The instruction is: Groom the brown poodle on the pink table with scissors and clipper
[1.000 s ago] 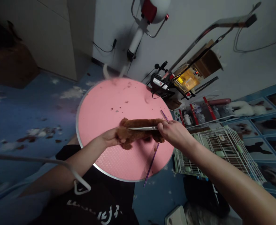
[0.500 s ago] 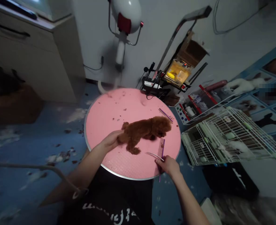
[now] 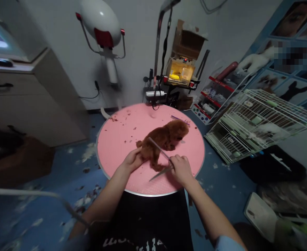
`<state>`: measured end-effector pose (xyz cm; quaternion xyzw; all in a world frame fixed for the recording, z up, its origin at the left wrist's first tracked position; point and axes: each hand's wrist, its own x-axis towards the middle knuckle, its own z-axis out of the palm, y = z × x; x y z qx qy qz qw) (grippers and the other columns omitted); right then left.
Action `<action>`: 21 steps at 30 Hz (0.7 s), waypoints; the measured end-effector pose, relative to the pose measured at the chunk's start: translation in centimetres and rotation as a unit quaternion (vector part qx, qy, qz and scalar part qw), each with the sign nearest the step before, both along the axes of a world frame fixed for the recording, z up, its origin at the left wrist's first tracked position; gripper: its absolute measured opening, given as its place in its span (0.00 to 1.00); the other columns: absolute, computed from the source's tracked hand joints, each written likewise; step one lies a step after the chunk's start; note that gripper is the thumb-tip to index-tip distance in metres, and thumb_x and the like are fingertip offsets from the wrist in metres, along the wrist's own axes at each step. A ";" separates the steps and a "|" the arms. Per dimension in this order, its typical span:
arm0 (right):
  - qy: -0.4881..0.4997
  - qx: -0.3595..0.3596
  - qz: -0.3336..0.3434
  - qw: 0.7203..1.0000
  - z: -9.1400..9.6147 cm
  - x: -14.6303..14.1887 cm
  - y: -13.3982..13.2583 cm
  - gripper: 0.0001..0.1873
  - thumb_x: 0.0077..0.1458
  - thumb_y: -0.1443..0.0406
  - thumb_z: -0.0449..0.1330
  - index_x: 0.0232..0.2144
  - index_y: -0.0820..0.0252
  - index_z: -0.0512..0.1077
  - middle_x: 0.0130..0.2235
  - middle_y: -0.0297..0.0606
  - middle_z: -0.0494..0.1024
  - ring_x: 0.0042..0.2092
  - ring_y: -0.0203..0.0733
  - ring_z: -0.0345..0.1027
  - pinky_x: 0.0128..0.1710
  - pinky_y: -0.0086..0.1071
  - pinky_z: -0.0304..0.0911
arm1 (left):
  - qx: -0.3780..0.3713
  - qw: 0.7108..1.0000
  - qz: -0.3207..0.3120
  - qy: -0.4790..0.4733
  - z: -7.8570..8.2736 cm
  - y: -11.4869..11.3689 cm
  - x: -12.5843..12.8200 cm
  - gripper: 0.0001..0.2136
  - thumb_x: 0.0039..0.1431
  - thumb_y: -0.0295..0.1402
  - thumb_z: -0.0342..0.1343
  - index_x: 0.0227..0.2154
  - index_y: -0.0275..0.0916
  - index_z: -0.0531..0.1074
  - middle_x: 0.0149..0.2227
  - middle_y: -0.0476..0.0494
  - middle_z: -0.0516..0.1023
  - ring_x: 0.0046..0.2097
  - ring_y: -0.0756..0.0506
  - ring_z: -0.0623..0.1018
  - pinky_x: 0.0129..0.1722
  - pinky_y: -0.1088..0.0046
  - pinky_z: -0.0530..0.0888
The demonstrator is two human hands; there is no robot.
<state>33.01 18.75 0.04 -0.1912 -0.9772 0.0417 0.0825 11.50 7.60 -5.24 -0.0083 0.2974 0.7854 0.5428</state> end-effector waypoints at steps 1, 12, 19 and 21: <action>-0.043 0.006 0.021 0.999 0.1 -0.5 -0.3 0.09 0.58 0.69 0.50 0.34 0.61 0.70 0.34 0.42 0.75 0.36 0.42 0.66 0.41 0.35 0.52 | -0.006 1.000 -0.001 -0.018 0.1 0.1 -0.1 0.07 0.57 0.23 0.51 0.35 0.32 0.73 0.34 0.40 0.80 0.36 0.47 0.79 0.40 0.71 0.76; -0.131 -0.026 0.025 0.991 2.4 -1.9 -0.4 0.07 0.55 0.70 0.53 0.33 0.62 0.71 0.35 0.44 0.75 0.36 0.41 0.66 0.41 0.35 0.51 | -0.019 0.998 -0.026 -0.056 0.5 0.9 -1.5 0.11 0.59 0.23 0.47 0.25 0.34 0.72 0.24 0.44 0.77 0.26 0.50 0.76 0.32 0.74 0.75; -0.026 -0.337 0.019 0.941 -0.5 -1.2 -5.2 0.09 0.53 0.72 0.51 0.23 0.60 0.66 0.26 0.33 0.71 0.29 0.35 0.62 0.31 0.27 0.53 | 0.074 0.995 -0.062 -0.014 0.3 -3.6 0.9 0.29 0.41 0.52 0.66 0.39 0.31 0.75 0.43 0.32 0.79 0.45 0.36 0.78 0.43 0.61 0.75; 0.006 -0.402 -0.018 0.915 -1.0 -1.5 -6.8 0.08 0.50 0.72 0.52 0.22 0.60 0.65 0.26 0.32 0.70 0.29 0.35 0.62 0.29 0.26 0.54 | 0.028 0.998 -0.013 0.045 -0.1 -5.1 2.0 0.23 0.37 0.44 0.71 0.34 0.34 0.75 0.35 0.39 0.81 0.37 0.42 0.80 0.35 0.68 0.75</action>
